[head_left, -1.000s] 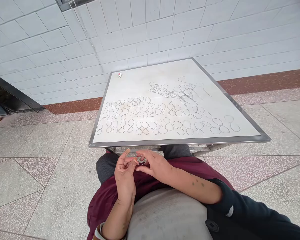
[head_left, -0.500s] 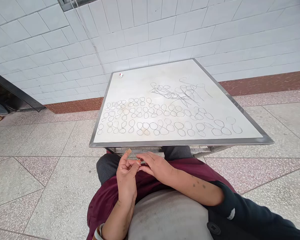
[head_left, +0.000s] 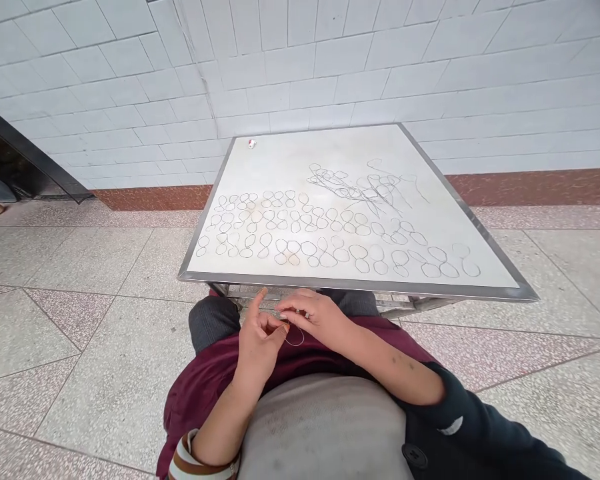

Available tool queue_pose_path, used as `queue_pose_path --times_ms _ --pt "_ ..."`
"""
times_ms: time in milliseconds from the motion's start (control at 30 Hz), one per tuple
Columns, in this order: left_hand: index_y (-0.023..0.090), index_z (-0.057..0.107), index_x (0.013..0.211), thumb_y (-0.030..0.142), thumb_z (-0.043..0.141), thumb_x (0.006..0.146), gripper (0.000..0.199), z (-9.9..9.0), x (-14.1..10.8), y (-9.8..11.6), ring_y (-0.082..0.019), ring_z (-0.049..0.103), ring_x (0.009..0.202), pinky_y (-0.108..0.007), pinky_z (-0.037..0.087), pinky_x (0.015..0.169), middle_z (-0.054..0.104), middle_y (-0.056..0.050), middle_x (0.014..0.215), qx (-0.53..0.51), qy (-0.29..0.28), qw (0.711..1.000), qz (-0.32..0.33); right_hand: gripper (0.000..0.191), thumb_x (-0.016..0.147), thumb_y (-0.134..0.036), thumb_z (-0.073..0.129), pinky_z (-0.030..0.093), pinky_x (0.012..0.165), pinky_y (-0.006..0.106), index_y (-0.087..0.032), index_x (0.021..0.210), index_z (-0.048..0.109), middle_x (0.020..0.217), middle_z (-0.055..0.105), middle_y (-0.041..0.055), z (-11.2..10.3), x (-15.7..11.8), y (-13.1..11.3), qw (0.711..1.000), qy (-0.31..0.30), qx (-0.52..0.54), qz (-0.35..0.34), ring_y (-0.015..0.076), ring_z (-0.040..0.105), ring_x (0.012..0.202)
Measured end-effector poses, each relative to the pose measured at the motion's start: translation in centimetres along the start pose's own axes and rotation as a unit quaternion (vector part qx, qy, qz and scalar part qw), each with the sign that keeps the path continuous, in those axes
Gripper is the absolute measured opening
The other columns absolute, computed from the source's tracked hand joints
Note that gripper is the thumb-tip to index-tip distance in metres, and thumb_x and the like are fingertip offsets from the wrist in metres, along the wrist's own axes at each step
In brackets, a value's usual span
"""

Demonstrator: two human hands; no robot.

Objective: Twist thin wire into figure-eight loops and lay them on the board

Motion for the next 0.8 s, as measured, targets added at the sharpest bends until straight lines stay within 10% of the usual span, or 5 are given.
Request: queue_pose_path --times_ms 500,800 --pt "0.024 0.052 0.138 0.015 0.066 0.073 0.068 0.4 -0.9 0.7 -0.014 0.052 0.058 -0.025 0.042 0.061 0.059 0.004 0.066 0.095 -0.019 0.993 0.072 0.024 0.099 -0.021 0.043 0.049 0.071 0.029 -0.021 0.086 0.064 0.078 0.064 0.0039 0.8 -1.0 -0.9 0.992 0.047 -0.115 -0.019 0.0173 0.059 0.076" --pt "0.020 0.045 0.141 0.032 0.081 0.063 0.087 -0.5 1.5 -0.7 -0.012 0.056 0.062 -0.025 0.044 0.067 0.064 0.006 0.065 -0.019 0.009 1.000 0.011 0.008 0.091 -0.018 0.060 0.047 0.066 0.022 -0.018 0.085 0.065 0.072 0.064 -0.0012 -0.8 0.4 -0.6 0.995 0.056 0.032 0.072 0.0117 0.059 0.067"
Point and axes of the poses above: each hand's wrist, its own x-axis towards the middle knuckle, its own z-axis out of the palm, y = z × x, the point moved 5 cm from there along x, towards the middle knuckle
